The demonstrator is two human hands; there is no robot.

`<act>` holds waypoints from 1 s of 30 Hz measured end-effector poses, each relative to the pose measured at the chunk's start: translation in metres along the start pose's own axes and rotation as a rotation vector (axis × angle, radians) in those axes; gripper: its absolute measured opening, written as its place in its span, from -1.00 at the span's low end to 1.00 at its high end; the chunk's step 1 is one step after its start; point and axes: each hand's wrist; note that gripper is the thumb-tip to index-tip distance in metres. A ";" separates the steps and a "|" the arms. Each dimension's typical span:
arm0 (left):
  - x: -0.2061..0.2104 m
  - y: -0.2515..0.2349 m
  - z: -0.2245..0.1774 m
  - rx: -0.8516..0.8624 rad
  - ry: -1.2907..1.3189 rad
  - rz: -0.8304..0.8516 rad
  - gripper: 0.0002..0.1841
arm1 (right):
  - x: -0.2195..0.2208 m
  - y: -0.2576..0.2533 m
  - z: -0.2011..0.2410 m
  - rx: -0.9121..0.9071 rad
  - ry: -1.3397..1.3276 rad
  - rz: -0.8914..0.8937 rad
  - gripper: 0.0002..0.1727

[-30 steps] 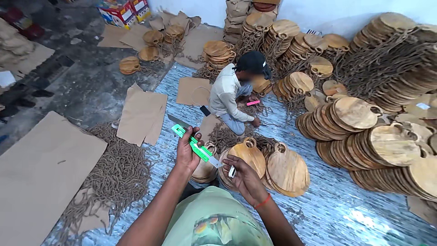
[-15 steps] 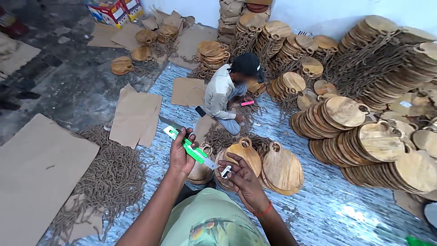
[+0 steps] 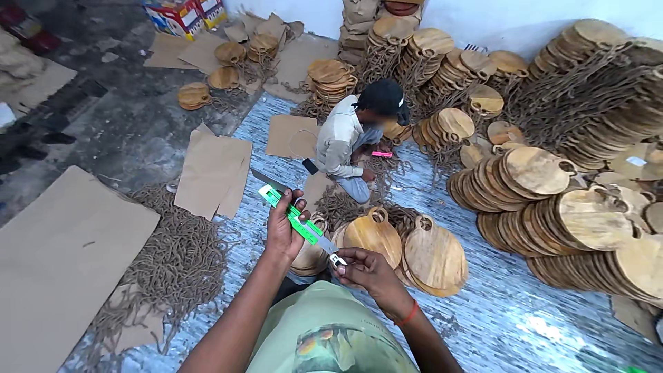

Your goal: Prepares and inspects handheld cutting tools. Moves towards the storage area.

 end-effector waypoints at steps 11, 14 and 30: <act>-0.005 0.003 0.006 -0.017 -0.009 0.033 -0.77 | 0.005 0.000 -0.001 0.010 -0.068 -0.045 -0.71; -0.005 0.004 0.006 -0.018 -0.014 0.034 -0.78 | 0.005 0.001 -0.001 -0.003 -0.084 -0.039 -0.71; -0.010 0.004 0.011 0.001 -0.058 0.113 -0.78 | 0.006 0.000 -0.004 -0.013 -0.087 -0.061 -0.67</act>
Point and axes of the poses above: each hand's wrist, its own y-axis away from the middle knuckle, its own x-axis out of the palm, z = x × y, and after that the axes turned 1 degree about x, right-handed
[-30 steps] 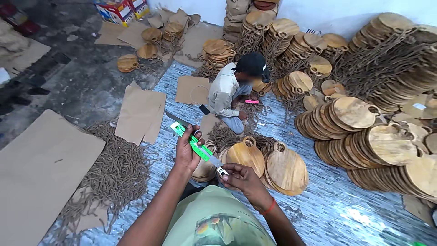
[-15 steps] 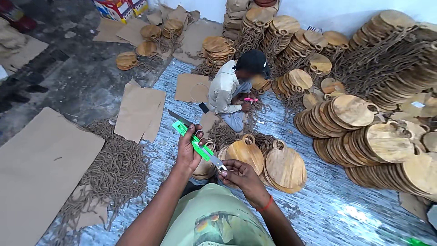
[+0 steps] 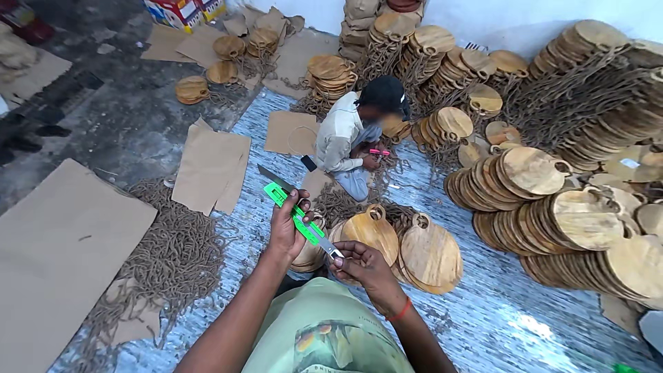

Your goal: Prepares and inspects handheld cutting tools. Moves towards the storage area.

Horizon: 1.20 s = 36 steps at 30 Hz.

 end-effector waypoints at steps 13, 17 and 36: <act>0.000 -0.002 0.003 -0.025 0.016 -0.038 -0.79 | -0.005 -0.003 -0.001 -0.030 0.087 -0.035 -0.67; 0.003 0.003 0.008 -0.048 0.012 -0.017 -0.80 | -0.005 -0.004 0.002 -0.051 0.087 -0.049 -0.67; 0.014 0.012 0.028 -0.062 -0.067 -0.013 -0.86 | 0.006 -0.013 0.003 -0.010 -0.138 -0.179 -0.75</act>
Point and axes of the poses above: each hand's wrist, its own y-axis away from the middle knuckle, its own x-axis out of the palm, z = x × y, and after that the axes turned 1 degree about x, right-handed
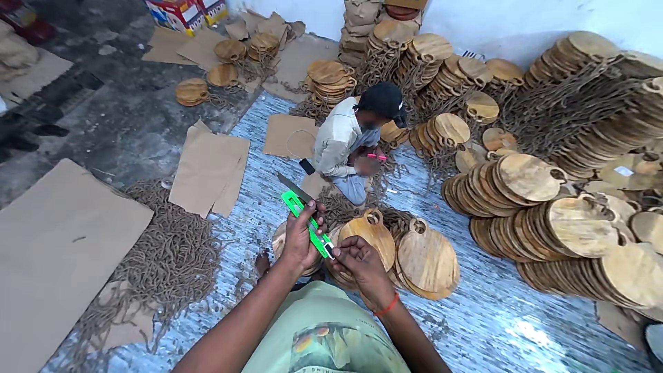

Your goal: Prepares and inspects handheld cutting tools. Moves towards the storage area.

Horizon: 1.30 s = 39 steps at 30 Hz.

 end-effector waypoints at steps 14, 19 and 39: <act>0.006 -0.006 0.010 0.017 -0.043 -0.031 -0.84 | 0.001 -0.013 -0.010 -0.003 0.022 0.038 -0.85; 0.000 -0.014 0.013 -0.016 -0.053 -0.044 -0.88 | -0.002 -0.016 -0.013 -0.057 0.057 0.171 -0.75; 0.013 -0.020 -0.004 -0.024 -0.255 -0.085 -0.77 | -0.011 -0.018 -0.001 -0.024 0.104 0.562 -0.65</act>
Point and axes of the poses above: each hand's wrist, its own y-axis away from the middle knuckle, its own x-axis out of the palm, z = x × y, and after that the axes turned 1 degree about x, right-handed
